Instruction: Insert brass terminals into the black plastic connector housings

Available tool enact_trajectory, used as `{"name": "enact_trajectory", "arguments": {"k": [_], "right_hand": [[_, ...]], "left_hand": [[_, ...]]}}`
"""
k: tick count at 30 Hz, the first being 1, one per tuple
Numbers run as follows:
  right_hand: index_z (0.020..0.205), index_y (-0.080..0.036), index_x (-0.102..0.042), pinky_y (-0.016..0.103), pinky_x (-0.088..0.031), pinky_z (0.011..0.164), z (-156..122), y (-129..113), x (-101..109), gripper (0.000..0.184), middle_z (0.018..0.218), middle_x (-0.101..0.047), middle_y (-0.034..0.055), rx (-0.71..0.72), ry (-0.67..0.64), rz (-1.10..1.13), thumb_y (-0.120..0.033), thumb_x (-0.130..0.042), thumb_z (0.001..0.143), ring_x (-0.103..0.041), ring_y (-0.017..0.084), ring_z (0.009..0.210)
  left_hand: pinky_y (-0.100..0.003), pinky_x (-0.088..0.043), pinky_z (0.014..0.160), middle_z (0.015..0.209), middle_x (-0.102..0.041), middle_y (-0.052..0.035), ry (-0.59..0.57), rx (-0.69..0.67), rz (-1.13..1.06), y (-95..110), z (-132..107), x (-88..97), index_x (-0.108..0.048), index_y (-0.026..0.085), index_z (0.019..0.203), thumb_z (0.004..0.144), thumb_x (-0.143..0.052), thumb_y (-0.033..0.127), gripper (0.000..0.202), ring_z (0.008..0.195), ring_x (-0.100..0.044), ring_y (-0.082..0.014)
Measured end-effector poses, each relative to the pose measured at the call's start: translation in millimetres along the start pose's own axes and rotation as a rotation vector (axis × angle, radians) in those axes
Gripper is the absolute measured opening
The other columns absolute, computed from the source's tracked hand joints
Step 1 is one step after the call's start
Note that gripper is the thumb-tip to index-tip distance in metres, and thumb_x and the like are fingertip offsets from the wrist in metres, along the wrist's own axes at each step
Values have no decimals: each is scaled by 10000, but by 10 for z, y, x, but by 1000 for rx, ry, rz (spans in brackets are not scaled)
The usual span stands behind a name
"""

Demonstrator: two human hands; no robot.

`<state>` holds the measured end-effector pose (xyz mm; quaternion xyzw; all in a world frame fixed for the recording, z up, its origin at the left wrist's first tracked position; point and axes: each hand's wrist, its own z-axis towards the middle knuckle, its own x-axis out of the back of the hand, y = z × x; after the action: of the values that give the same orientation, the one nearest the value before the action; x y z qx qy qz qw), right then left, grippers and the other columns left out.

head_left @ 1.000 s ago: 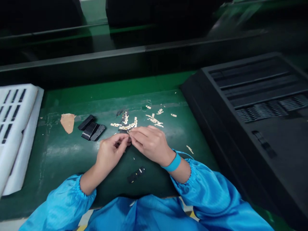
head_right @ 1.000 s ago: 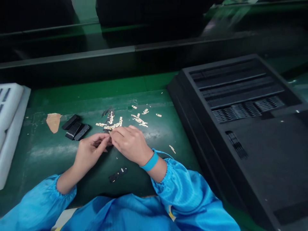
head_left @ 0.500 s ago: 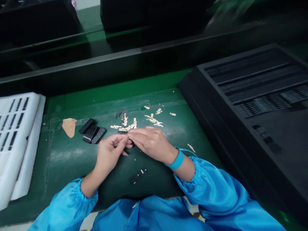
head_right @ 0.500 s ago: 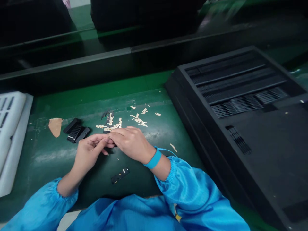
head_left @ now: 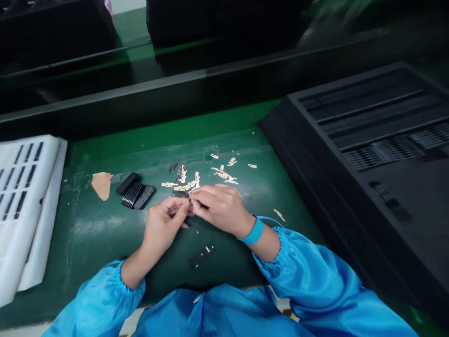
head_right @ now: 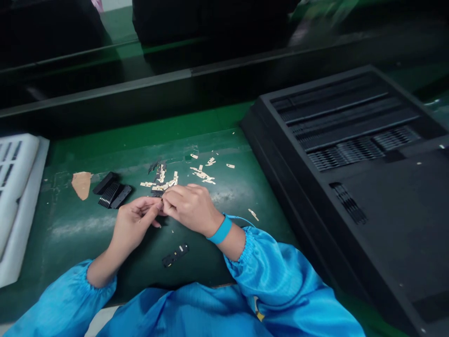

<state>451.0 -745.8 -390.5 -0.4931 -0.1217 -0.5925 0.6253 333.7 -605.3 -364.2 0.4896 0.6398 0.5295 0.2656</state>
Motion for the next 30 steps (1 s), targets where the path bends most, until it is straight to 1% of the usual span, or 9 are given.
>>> {"name": "enact_trajectory", "arguments": {"k": [3,6,10,14,18,20,22,26,30], "right_hand": [[810,-225,-721,300,-474,657,35,110,142,235,853,-772,18,-133,59,-60,-146,-533,926,-685,161,736],[808,-216,-721,313,-395,601,14,337,370,217,792,-736,35,-258,129,-333,-200,-558,949,-633,171,672],[806,-182,-716,349,-338,591,-65,592,557,269,794,-722,84,-293,65,-566,-202,-521,991,-599,211,677],[1182,-140,-699,402,-398,708,-82,552,481,346,1079,-739,148,-238,25,-585,-72,-440,962,-621,285,896],[1136,-168,-717,483,-428,881,-42,358,315,264,1136,-721,153,-186,37,-565,-137,-518,965,-625,311,1015],[1098,-200,-725,518,-413,968,-27,273,267,278,1199,-712,135,-186,58,-513,-101,-510,953,-625,311,1087],[1118,-210,-718,499,-439,949,-21,188,235,264,1096,-739,114,-212,73,-400,-125,-521,964,-654,294,1029],[1057,-216,-713,365,-531,813,-27,-35,127,143,968,-755,60,-321,4,183,-286,-615,980,-703,218,882],[925,-233,-688,297,-553,738,-25,-201,8,71,887,-718,19,-474,1,557,-259,-630,955,-692,172,789]], "left_hand": [[-244,-613,539,859,-795,-87,-18,42,-92,-22,42,15,-723,153,962,854,-750,450,317,812,-780,-230],[-232,-607,559,883,-784,-77,45,39,-198,-57,84,28,-712,156,972,839,-774,441,321,824,-769,-210],[-216,-601,580,734,-733,-20,109,66,-305,-91,117,26,-728,147,963,791,-829,396,319,688,-719,-147],[-218,-611,618,795,-740,-10,139,102,-424,-99,118,-4,-712,160,985,754,-862,376,350,745,-743,-152],[-211,-606,630,788,-729,0,126,100,-474,-93,94,-54,-685,166,950,763,-860,379,334,756,-744,-147],[-207,-603,633,778,-729,-3,110,87,-473,-97,80,-76,-679,168,940,790,-841,383,308,751,-738,-141],[-207,-602,635,782,-732,-6,102,81,-472,-105,68,-93,-676,169,929,799,-835,380,295,756,-740,-144],[-206,-606,649,768,-726,0,78,81,-482,-106,51,-124,-686,161,872,759,-867,368,297,726,-731,-130],[-200,-604,640,722,-710,20,73,78,-481,-95,40,-152,-691,159,815,719,-893,366,305,621,-673,-87]]}}
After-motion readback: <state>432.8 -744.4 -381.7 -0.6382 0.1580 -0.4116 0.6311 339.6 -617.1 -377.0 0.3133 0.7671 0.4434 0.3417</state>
